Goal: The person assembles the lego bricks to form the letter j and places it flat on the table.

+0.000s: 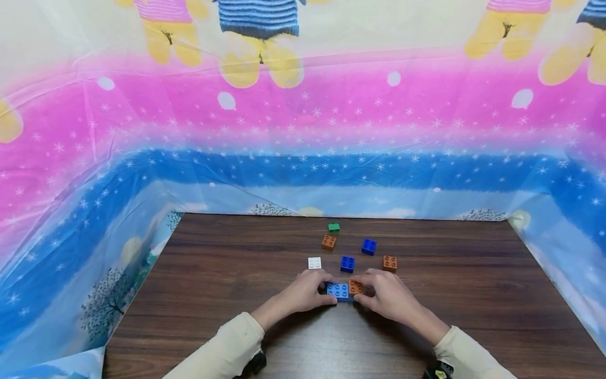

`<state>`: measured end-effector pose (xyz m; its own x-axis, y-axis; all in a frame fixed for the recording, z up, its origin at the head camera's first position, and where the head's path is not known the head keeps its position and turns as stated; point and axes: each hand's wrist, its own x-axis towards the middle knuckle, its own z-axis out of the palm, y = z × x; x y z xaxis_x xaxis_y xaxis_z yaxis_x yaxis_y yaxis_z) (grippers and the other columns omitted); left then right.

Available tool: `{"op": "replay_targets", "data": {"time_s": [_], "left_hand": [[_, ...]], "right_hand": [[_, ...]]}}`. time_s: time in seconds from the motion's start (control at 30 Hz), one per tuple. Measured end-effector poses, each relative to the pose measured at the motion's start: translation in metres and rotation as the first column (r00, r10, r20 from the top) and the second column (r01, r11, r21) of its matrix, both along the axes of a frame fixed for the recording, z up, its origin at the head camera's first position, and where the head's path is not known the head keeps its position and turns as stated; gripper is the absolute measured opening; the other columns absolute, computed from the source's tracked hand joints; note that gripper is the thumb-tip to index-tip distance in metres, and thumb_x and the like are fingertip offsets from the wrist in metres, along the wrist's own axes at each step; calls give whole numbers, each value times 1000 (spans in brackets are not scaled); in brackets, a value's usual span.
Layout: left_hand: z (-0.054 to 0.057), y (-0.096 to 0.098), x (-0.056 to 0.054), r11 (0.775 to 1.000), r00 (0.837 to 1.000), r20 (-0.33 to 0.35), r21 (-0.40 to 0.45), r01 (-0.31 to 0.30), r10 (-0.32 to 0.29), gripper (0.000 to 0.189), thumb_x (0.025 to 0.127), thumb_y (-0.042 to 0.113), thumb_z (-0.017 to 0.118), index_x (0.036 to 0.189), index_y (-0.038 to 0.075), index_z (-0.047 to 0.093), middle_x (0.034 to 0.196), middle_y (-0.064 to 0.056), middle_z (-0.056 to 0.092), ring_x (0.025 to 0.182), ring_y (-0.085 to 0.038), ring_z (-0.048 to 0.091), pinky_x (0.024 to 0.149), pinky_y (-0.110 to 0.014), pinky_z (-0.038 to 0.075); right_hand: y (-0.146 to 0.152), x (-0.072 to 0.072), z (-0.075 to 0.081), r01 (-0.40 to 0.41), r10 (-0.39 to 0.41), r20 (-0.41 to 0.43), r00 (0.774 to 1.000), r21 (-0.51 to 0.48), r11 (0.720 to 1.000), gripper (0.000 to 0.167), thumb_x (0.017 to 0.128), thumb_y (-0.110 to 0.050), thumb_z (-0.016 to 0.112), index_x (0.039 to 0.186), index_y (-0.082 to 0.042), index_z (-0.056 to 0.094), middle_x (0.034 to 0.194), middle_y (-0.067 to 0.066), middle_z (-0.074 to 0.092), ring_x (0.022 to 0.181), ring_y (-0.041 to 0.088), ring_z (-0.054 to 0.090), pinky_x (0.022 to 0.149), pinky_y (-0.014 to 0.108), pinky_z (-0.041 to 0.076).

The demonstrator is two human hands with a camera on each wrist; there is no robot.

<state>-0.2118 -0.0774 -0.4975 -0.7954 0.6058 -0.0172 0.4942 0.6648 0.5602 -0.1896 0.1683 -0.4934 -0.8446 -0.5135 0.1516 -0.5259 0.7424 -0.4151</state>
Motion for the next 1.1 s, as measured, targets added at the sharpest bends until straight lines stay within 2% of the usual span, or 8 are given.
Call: {"op": "replay_targets", "data": {"time_s": [0.17, 0.43, 0.83, 0.97, 1.1], "left_hand": [[0, 0, 1, 1000, 1000, -12, 0, -3, 3, 38, 90, 30, 81, 124, 15, 74, 108, 2, 72, 92, -7, 65, 79, -26, 52], [0, 1, 1, 1000, 1000, -8, -10, -9, 9, 39, 90, 30, 81, 125, 15, 73, 112, 1, 72, 95, -9, 66, 81, -28, 52], [1, 1, 1, 1000, 1000, -21, -25, -6, 6, 39, 90, 33, 80, 124, 16, 73, 113, 2, 71, 95, -9, 64, 81, -31, 51], [1, 1, 0, 1000, 1000, -22, -22, -7, 7, 39, 90, 33, 80, 124, 15, 73, 112, 1, 72, 94, -9, 64, 80, -31, 51], [1, 2, 1, 1000, 1000, -30, -22, -3, 2, 39, 90, 33, 80, 123, 14, 74, 111, 1, 72, 93, -9, 63, 79, -29, 50]], "right_hand": [[1, 0, 1, -5, 5, 29, 1000, -13, 1000, 40, 89, -28, 81, 125, -13, 74, 104, 0, 71, 56, 0, 45, 51, 23, 40], [-1, 0, 2, 10, -10, 59, 998, -10, 1000, 40, 89, -28, 81, 125, -13, 75, 102, -1, 70, 56, 1, 46, 51, 23, 41], [-4, 2, 5, 38, -39, 44, 998, 25, 999, 42, 88, -27, 82, 125, -12, 75, 86, -7, 59, 58, 4, 43, 51, 22, 37], [-6, 1, 5, 37, -38, 25, 999, 40, 999, 41, 87, -26, 83, 124, -11, 75, 89, -5, 60, 58, 4, 43, 51, 22, 37], [-5, 1, 5, 43, -45, 46, 998, 25, 999, 40, 86, -26, 83, 123, -11, 75, 92, -4, 62, 58, 3, 44, 51, 22, 39]]}}
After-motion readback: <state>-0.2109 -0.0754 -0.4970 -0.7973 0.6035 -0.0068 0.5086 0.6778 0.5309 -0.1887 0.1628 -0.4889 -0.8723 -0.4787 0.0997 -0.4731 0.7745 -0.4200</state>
